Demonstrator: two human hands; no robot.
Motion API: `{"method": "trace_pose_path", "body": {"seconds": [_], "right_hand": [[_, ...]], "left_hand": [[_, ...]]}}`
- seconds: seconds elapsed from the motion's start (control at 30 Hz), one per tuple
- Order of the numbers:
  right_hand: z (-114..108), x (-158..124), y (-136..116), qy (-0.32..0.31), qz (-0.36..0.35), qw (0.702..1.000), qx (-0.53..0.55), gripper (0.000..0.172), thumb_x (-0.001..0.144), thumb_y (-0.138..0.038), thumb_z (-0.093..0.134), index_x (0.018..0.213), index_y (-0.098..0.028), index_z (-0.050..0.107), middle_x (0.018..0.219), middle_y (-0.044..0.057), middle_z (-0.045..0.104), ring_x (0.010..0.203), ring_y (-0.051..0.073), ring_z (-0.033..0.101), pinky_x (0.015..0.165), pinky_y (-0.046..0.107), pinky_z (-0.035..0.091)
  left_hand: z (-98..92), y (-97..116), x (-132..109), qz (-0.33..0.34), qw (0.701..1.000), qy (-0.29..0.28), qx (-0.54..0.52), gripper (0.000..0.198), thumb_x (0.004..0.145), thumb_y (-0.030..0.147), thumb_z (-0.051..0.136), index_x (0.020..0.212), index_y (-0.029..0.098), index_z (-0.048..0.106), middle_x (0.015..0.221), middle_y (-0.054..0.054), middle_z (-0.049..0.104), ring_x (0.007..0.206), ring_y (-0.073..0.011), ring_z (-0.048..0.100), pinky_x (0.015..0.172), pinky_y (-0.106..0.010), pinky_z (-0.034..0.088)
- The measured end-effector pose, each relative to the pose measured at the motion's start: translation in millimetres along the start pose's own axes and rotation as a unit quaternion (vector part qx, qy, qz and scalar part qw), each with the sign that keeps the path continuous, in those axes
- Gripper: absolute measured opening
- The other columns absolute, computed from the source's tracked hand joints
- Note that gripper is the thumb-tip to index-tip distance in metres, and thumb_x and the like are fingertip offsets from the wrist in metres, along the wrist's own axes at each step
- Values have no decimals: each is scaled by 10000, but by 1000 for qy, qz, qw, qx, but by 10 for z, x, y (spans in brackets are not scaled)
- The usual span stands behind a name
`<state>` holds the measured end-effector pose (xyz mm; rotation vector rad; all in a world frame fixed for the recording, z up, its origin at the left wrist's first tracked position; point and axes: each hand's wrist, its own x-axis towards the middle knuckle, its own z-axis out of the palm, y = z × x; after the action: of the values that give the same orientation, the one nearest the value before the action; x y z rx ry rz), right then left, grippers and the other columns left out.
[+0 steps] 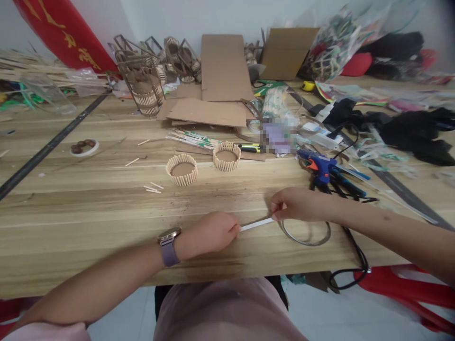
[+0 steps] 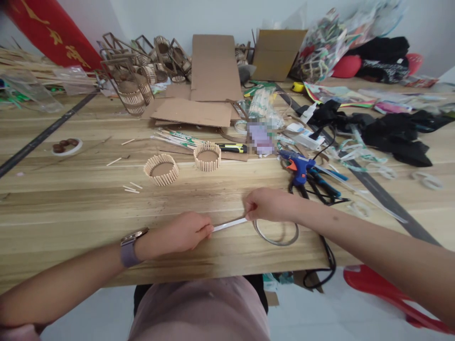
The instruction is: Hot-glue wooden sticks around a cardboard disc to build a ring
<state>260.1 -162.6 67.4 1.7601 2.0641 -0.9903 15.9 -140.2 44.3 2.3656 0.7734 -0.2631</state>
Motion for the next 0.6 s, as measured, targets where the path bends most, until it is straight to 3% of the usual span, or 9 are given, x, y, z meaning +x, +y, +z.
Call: {"method": "trace_pose_path", "body": {"seconds": [0.17,0.37,0.6], "right_hand": [[8,17,-48,-1,-3,1000,-24,160,752,-338,588,727,-198,663,747,17,676,722,183,603,611,255,386],[-15,11,-131,-7,3,999,-45,126,773,-284,590,749,-187,666,756,25,676,720,179,604,610,251,379],[-19,5,-171,-10,2,998,-65,133,776,-286,571,739,-195,661,770,28,683,726,180,603,607,251,375]], "left_hand": [[-21,20,-4,-5,1000,-6,-3,325,950,257,398,808,158,673,813,-66,713,724,-187,615,645,-280,412],[-69,56,-13,-29,999,-20,-37,347,935,248,401,673,170,614,536,-11,599,541,-154,540,546,-265,364],[-90,70,-22,-31,998,-26,-39,390,911,223,391,548,178,527,489,-10,572,473,-137,503,526,-266,366]]}}
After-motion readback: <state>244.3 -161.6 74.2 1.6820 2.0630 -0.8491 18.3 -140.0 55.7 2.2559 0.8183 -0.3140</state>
